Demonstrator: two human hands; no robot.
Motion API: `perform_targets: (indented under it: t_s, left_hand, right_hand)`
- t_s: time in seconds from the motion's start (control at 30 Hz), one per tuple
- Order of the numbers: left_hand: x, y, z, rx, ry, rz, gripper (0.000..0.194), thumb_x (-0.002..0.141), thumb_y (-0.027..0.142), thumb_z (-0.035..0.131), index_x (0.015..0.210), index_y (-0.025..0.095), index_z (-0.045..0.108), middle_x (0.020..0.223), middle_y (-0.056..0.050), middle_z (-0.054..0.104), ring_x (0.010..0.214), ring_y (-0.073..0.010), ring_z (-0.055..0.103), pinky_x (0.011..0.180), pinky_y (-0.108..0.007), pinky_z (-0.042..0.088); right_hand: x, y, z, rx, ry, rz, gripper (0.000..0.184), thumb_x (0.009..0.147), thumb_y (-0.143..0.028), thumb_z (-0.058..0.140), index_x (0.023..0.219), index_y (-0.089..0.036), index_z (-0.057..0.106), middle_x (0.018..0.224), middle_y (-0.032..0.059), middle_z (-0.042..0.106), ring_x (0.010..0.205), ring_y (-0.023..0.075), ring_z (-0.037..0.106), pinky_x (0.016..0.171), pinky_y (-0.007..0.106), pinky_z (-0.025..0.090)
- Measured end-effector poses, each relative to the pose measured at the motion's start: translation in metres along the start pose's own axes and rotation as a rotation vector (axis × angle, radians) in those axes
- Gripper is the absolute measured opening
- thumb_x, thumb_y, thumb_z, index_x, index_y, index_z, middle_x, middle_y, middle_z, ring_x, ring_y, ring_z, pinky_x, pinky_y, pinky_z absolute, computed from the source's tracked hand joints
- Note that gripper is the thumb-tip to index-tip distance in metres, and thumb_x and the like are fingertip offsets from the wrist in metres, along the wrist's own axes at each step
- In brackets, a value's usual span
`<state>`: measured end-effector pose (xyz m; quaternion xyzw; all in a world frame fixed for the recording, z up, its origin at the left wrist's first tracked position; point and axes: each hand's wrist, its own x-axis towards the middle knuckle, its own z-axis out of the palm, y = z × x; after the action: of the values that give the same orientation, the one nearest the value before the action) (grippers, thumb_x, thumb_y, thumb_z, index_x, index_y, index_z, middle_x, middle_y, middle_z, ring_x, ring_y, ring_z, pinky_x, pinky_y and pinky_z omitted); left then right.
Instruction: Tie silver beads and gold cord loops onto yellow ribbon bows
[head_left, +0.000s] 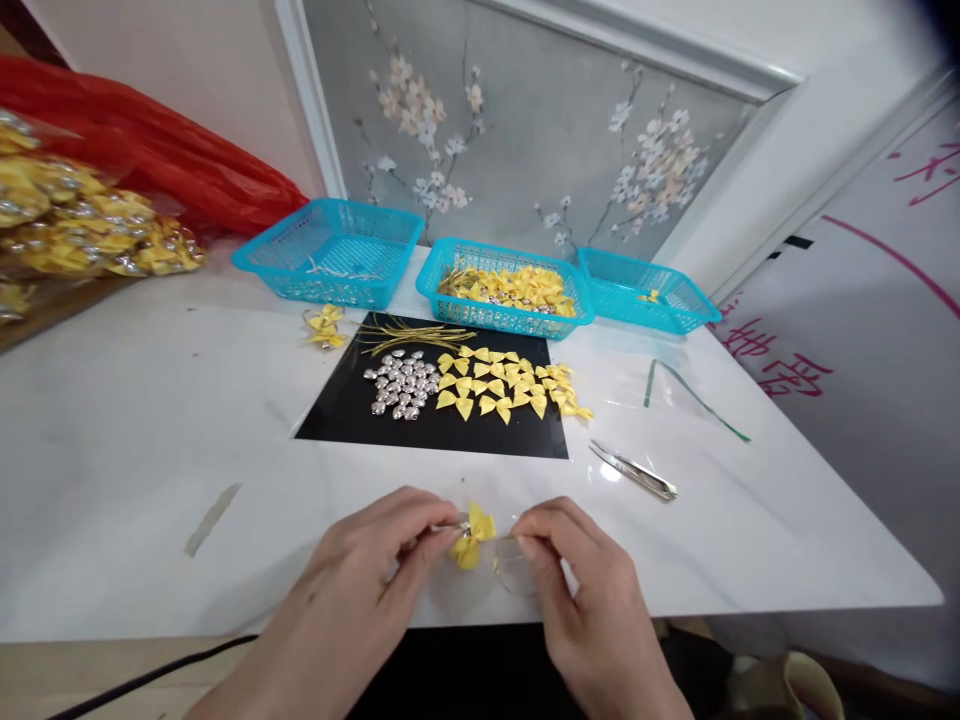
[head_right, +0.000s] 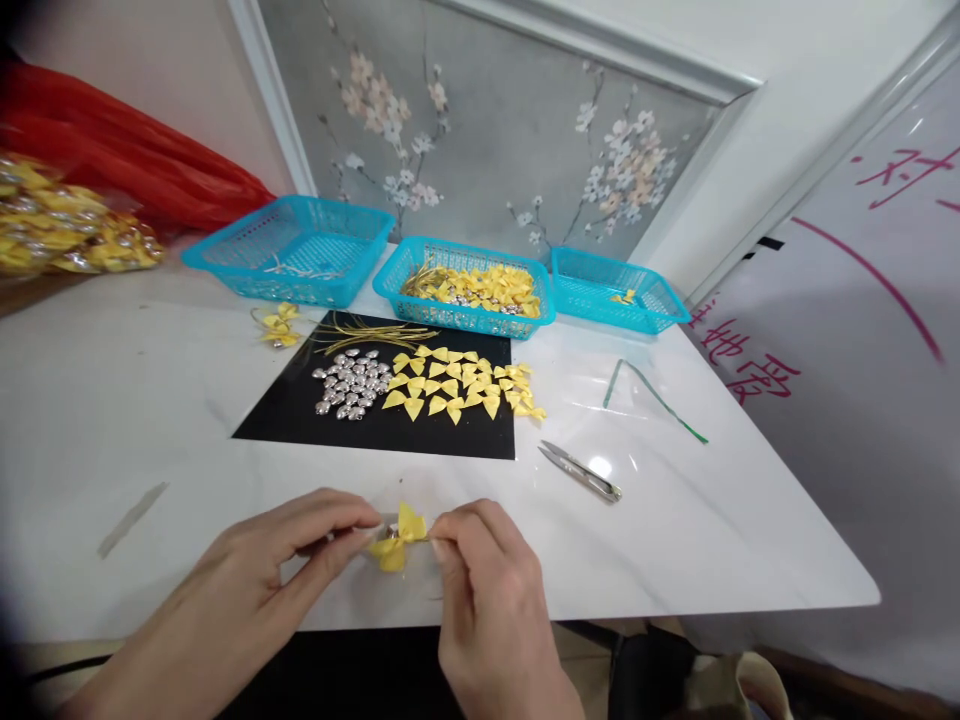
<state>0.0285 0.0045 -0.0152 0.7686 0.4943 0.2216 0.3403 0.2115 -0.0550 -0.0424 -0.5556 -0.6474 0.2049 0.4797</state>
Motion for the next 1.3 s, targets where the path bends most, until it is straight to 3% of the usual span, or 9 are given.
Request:
perform_targets:
  t_s: [0.2,0.33,0.4,0.53,0.63,0.77,0.93,1.13,1.3]
  left_hand:
    - [-0.002,-0.003,0.012,0.087,-0.034,-0.009,0.018,0.094,0.029,0.046,0.091,0.026,0.064,0.095,-0.002,0.068,0.082,-0.0216,0.069,0.076,-0.035,0.055]
    - [0.002,-0.005,0.016,0.107,0.035,-0.041,0.026,0.095,0.029,0.045,0.117,0.025,0.058,0.118,-0.007,0.067,0.101,-0.0257,0.068,0.09,-0.043,0.055]
    - [0.012,-0.003,0.014,0.122,-0.013,-0.006,0.033,0.094,0.027,0.045,0.125,0.023,0.056,0.129,-0.01,0.065,0.115,-0.0284,0.063,0.099,-0.048,0.05]
    - [0.037,0.006,0.011,0.132,-0.224,0.145,0.028,0.087,0.017,0.049,0.109,0.021,0.066,0.118,-0.01,0.07,0.115,-0.0284,0.061,0.101,-0.046,0.047]
    - [0.043,0.01,0.01,0.138,-0.262,0.17,0.019,0.082,0.015,0.05,0.085,0.022,0.068,0.093,-0.006,0.07,0.097,-0.0274,0.066,0.087,-0.042,0.051]
    - [0.038,0.007,0.007,0.118,-0.193,0.128,0.02,0.085,0.019,0.047,0.068,0.023,0.056,0.076,-0.001,0.063,0.077,-0.023,0.063,0.07,-0.036,0.048]
    - [0.023,-0.004,0.009,0.023,0.002,-0.012,0.022,0.097,0.035,0.041,0.078,0.026,0.049,0.06,0.006,0.057,0.053,-0.0162,0.057,0.054,-0.028,0.048]
    - [0.0,-0.004,0.014,-0.303,0.092,-0.054,0.01,0.094,0.034,0.054,0.087,0.028,0.055,0.064,0.008,0.066,0.057,-0.0128,0.067,0.056,-0.02,0.055]
    - [-0.008,0.004,0.005,-0.302,0.133,0.069,0.013,0.091,0.025,0.057,0.095,0.031,0.068,0.074,0.007,0.072,0.06,-0.0123,0.068,0.057,-0.017,0.057]
  right_hand:
    - [-0.002,0.004,-0.001,0.121,0.014,0.178,0.022,0.101,-0.021,0.046,0.083,-0.02,0.06,0.076,-0.0011,0.056,0.066,0.0113,0.052,0.06,0.02,0.042]
    - [-0.002,0.003,0.001,0.163,0.012,0.19,0.022,0.101,-0.023,0.047,0.083,-0.021,0.06,0.076,-0.0016,0.055,0.066,0.0113,0.05,0.059,0.021,0.041]
    - [-0.003,0.002,0.002,0.172,0.022,0.186,0.021,0.101,-0.023,0.047,0.084,-0.021,0.06,0.076,-0.002,0.054,0.066,0.0113,0.05,0.06,0.02,0.041]
    - [-0.004,0.003,0.002,0.189,0.061,0.159,0.018,0.101,-0.022,0.048,0.089,-0.021,0.061,0.077,-0.002,0.055,0.067,0.0115,0.052,0.06,0.02,0.042]
    - [-0.002,0.003,0.002,0.184,0.075,0.146,0.018,0.1,-0.021,0.049,0.087,-0.021,0.061,0.077,-0.0016,0.057,0.067,0.0115,0.053,0.06,0.02,0.043]
    - [0.0,0.001,0.001,0.188,0.073,0.153,0.02,0.099,-0.021,0.048,0.082,-0.02,0.059,0.074,-0.0015,0.056,0.065,0.0116,0.052,0.058,0.02,0.042]
    - [-0.002,-0.006,0.009,0.175,0.081,0.065,0.019,0.099,-0.015,0.047,0.085,-0.021,0.06,0.079,0.0003,0.059,0.068,0.0127,0.056,0.059,0.022,0.044]
    - [-0.005,-0.02,0.021,0.048,0.08,-0.05,0.024,0.095,-0.003,0.046,0.09,-0.023,0.06,0.088,0.0009,0.064,0.082,0.0173,0.057,0.072,0.031,0.045]
    - [-0.003,-0.025,0.021,-0.04,0.115,-0.06,0.026,0.09,0.001,0.047,0.091,-0.022,0.061,0.086,0.0023,0.063,0.08,0.019,0.055,0.07,0.034,0.044]
